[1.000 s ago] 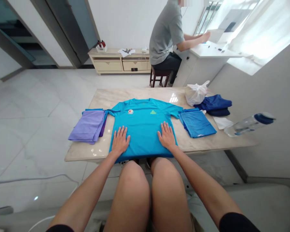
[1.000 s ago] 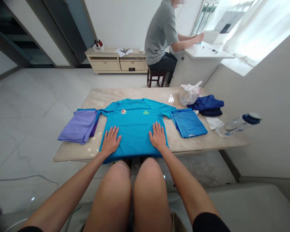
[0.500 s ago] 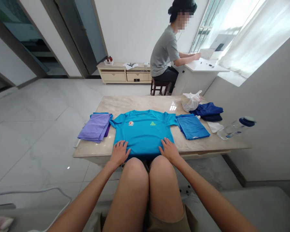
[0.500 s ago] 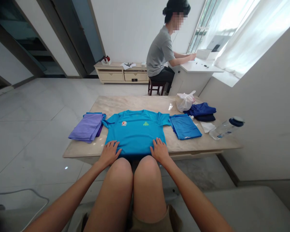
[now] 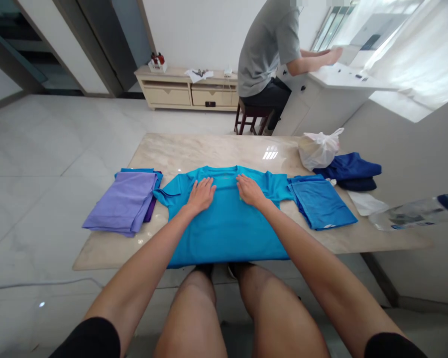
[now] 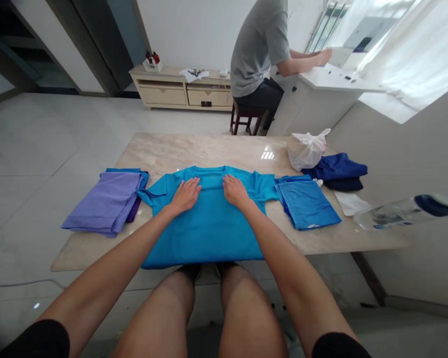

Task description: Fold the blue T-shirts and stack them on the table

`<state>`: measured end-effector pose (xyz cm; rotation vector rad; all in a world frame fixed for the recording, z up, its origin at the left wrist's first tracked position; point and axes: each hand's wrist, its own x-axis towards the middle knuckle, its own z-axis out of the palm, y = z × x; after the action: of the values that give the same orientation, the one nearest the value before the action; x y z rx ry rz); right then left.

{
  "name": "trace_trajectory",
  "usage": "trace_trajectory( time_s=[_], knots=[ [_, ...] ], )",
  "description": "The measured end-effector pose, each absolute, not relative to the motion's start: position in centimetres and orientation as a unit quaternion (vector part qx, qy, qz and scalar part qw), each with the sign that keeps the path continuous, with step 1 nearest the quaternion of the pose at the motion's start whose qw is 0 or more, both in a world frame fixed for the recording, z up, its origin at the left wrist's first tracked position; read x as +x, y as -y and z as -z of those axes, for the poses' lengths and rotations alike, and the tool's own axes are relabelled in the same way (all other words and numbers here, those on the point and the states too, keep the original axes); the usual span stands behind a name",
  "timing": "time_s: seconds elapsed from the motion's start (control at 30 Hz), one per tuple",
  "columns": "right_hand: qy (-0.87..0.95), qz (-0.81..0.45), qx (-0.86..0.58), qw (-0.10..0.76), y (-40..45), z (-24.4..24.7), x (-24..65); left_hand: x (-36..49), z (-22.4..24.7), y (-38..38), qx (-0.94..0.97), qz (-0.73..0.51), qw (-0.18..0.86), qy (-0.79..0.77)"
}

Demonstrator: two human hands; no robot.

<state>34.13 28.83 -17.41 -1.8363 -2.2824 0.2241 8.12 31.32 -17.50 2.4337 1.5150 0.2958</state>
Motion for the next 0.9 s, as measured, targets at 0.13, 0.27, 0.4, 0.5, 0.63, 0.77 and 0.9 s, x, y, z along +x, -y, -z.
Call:
trace_trajectory(
  time_s=[0.13,0.27,0.4,0.5,0.63,0.77,0.9],
  knots=[
    [0.738,-0.065,-0.660,0.123,-32.2,20.6,35.9,8.1,19.3,-35.6,0.829,-0.139,0.097,-0.532],
    [0.723,-0.057,-0.680,0.111,-33.5,20.6,35.9,8.7,18.5,-37.1,0.838,-0.113,0.102,-0.524],
    [0.722,-0.043,-0.674,0.150,-30.1,18.3,32.6,9.2,16.1,-32.0,0.847,-0.099,0.075,-0.517],
    [0.727,0.013,-0.662,0.183,-23.3,16.8,30.5,7.4,15.3,-24.9,0.850,-0.151,0.043,-0.503],
    [0.703,0.007,-0.695,0.150,-13.8,17.5,31.3,2.9,16.8,-17.9,0.841,-0.149,0.041,-0.519],
    [0.688,-0.042,-0.717,0.104,-9.3,19.1,33.7,-0.4,17.8,-16.2,0.840,-0.114,0.060,-0.528],
    [0.686,-0.045,-0.720,0.094,-8.0,19.6,33.6,-0.9,17.5,-15.5,0.844,-0.094,0.048,-0.526]
  ],
)
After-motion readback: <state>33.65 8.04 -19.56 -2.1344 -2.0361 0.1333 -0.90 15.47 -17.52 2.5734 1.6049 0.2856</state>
